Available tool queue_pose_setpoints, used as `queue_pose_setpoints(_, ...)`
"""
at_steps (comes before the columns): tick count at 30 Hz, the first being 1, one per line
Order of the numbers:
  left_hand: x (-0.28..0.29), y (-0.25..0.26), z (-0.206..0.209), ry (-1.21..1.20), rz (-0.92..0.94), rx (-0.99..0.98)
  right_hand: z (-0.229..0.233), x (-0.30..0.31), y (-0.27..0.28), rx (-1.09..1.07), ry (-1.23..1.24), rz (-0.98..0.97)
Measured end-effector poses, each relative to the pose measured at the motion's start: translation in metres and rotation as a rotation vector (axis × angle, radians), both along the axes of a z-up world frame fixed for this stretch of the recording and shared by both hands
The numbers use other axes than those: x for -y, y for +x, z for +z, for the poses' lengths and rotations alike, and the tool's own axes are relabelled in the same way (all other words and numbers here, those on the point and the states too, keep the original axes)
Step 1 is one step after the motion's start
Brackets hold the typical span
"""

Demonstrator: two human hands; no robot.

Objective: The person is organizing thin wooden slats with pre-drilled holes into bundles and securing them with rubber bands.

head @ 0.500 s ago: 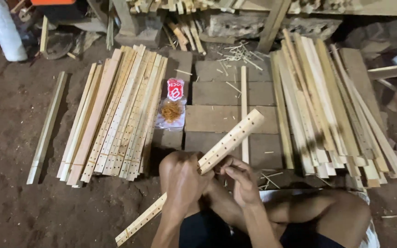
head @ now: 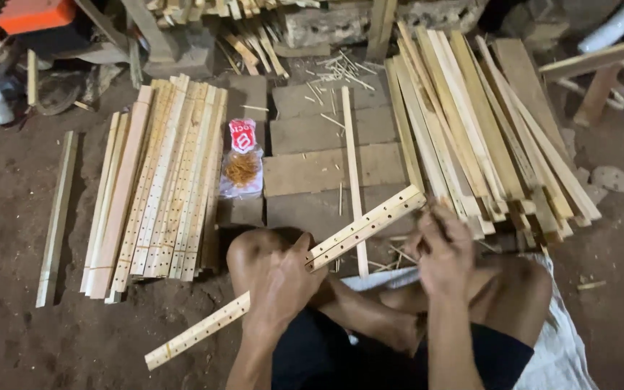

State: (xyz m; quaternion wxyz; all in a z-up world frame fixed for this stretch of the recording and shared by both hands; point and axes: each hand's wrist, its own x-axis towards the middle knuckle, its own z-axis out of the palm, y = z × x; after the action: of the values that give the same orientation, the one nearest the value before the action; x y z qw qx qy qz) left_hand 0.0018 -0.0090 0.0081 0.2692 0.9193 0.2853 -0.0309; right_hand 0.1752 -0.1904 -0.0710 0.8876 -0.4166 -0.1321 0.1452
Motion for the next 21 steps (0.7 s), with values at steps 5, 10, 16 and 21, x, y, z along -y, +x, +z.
queue_pose_setpoints(5,0.008,-0.003,0.001,0.27,-0.076,0.089,0.057,0.026,0.013,0.333,-0.202,0.161)
queue_pose_setpoints(10,0.011,-0.004,0.012,0.237,-0.075,0.002,0.066,0.039,0.023,0.558,-0.313,0.312)
queue_pose_setpoints(16,0.01,-0.007,0.015,0.253,-0.165,0.095,0.065,0.038,0.026,0.617,-0.362,0.461)
queue_pose_setpoints(21,0.013,-0.002,0.013,0.21,-0.101,0.19,0.034,0.031,0.015,0.269,-0.074,0.542)
